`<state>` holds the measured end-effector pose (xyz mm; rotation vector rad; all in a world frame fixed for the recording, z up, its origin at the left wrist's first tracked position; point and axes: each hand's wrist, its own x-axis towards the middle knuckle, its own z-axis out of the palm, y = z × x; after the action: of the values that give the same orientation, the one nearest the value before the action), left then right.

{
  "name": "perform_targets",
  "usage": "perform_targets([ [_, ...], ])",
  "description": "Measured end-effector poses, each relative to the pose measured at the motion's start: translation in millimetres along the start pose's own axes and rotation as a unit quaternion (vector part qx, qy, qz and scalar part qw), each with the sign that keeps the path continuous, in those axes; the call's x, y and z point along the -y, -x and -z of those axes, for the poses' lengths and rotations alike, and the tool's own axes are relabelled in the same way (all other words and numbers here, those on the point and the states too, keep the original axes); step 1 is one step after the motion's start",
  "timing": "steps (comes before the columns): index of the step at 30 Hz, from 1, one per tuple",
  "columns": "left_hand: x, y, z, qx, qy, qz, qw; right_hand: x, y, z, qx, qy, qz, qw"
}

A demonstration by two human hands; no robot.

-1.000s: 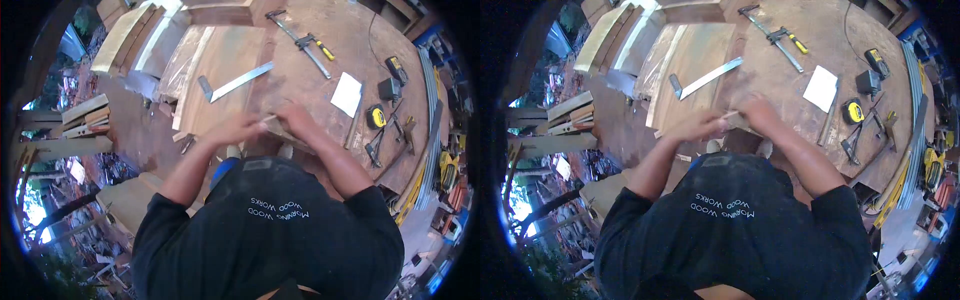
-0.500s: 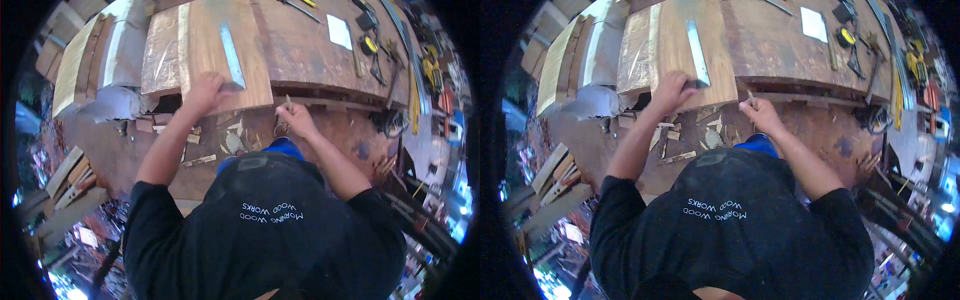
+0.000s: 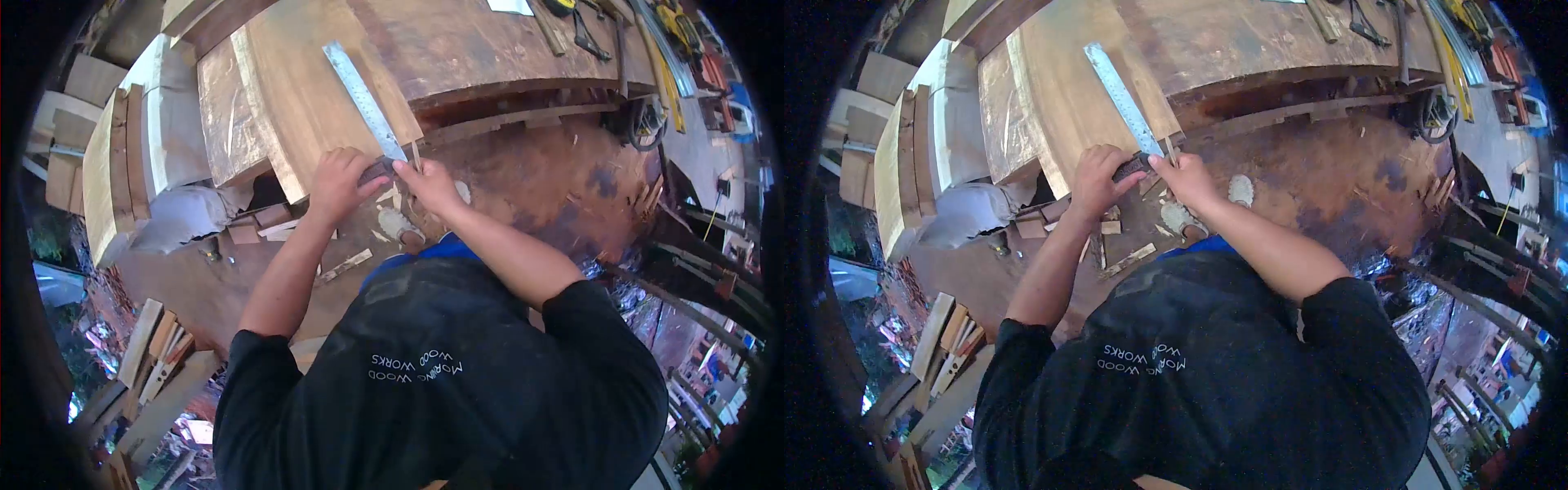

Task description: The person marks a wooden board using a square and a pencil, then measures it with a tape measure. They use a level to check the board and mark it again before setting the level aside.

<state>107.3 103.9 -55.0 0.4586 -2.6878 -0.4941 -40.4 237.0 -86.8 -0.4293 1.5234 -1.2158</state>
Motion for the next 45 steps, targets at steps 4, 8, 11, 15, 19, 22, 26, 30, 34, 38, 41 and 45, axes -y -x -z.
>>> perform_targets([
  [4, 3, -6, -4, -0.017, -0.001, -0.034, 0.999, 1, 0, -7, -0.032, 0.02, 0.002, 0.999],
  [8, 2, -12, 3, 0.024, 0.006, -0.024, 0.999, -7, -8, -14, -0.026, -0.099, 0.036, 0.994],
  [11, 7, -14, 19, 0.059, 0.011, -0.036, 0.998, -8, -7, -17, -0.07, -0.048, 0.039, 0.996],
  [15, 21, -13, 28, 0.142, 0.02, -0.059, 0.988, 3, 0, -19, -0.055, -0.111, 0.023, 0.992],
  [19, 26, -11, 21, 0.143, -0.001, -0.084, 0.986, -11, -8, -20, -0.032, -0.149, 0.047, 0.987],
  [22, 27, -10, 19, 0.139, -0.009, -0.082, 0.987, -19, -13, -20, -0.026, -0.155, 0.069, 0.985],
  [26, 29, -9, 18, 0.136, -0.016, -0.084, 0.987, -10, -9, -21, -0.031, -0.175, 0.074, 0.981],
  [30, 31, -8, 15, 0.133, -0.014, -0.084, 0.987, -13, -13, -14, 0.003, -0.138, 0.069, 0.988],
  [34, 29, -8, 15, 0.129, -0.013, -0.087, 0.988, -10, -16, -10, -0.007, -0.089, 0.072, 0.993],
  [38, 32, -9, 15, 0.137, -0.009, -0.083, 0.987, -15, -22, -8, -0.005, -0.064, 0.096, 0.993],
  [41, 32, -7, 14, 0.129, -0.009, -0.087, 0.988, -20, -24, -12, -0.03, -0.104, 0.099, 0.989],
  [45, 32, -8, 14, 0.129, -0.011, -0.086, 0.988, -12, -21, -12, -0.034, -0.123, 0.087, 0.988],
])
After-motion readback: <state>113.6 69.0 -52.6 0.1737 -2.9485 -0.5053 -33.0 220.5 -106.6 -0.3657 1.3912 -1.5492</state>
